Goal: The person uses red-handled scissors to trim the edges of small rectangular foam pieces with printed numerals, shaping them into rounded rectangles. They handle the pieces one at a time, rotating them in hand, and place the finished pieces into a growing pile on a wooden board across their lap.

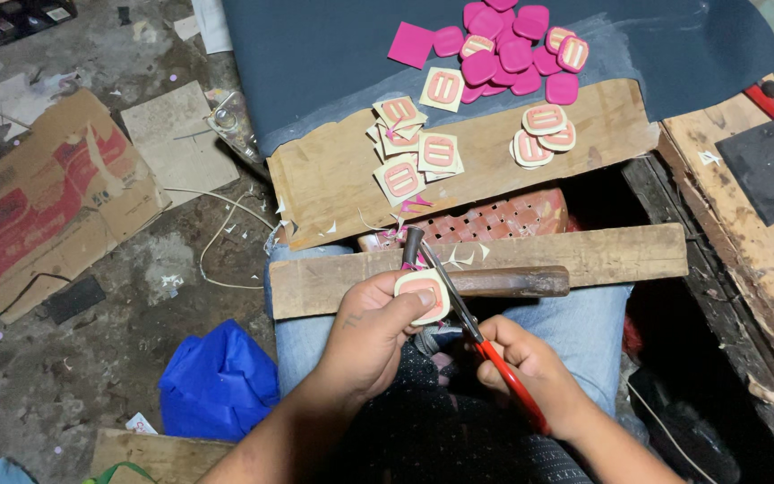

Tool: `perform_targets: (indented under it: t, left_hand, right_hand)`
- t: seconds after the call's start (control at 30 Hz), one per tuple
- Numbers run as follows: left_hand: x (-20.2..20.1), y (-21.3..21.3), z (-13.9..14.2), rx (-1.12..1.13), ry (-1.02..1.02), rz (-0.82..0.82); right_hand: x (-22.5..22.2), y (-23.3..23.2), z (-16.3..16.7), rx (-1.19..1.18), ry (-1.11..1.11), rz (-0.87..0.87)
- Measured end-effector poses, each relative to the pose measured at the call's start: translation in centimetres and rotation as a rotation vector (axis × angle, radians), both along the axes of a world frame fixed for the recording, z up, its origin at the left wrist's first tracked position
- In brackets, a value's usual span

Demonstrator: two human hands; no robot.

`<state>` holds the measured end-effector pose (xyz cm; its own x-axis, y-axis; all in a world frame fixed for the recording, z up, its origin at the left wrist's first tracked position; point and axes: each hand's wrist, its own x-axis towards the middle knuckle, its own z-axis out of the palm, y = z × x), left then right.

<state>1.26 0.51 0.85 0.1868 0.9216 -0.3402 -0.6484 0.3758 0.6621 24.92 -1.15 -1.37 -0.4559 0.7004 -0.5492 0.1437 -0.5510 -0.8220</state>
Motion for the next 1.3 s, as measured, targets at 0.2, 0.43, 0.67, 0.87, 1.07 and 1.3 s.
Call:
perform_targets:
  t: [0.2, 0.43, 0.67, 0.87, 1.07, 1.3]
  left_hand:
    - [-0.2, 0.2, 0.0, 0.021, 0.07, -0.058]
    - [-0.6, 0.6, 0.6, -0.036, 0.096, -0.153]
    - [-2.1, 1.4, 0.6, 0.024, 0.209, -0.297]
    - [-2.7, 1.8, 0.9, 0.037, 0.288, -0.384]
    - [-3.1, 1.9, 1.5, -0.024, 0.33, -0.465]
    - [-2.9, 1.6, 1.0, 0.051, 0.345, -0.461]
  right_hand:
    - [-0.3, 0.3, -0.2, 0.135, -0.042, 0.073]
    - [0.0, 0.7, 1.0, 0.056, 0.026, 0.063]
    - [1.4, 1.6, 2.8, 0.01, -0.081, 0.163]
    - [2.0, 2.0, 3.5, 0.04, -0.162, 0.202]
    - [2.7, 2.1, 2.9, -0.01, -0.142, 0.185]
    - [2.6, 1.9, 2.8, 0.038, -0.197, 0.1]
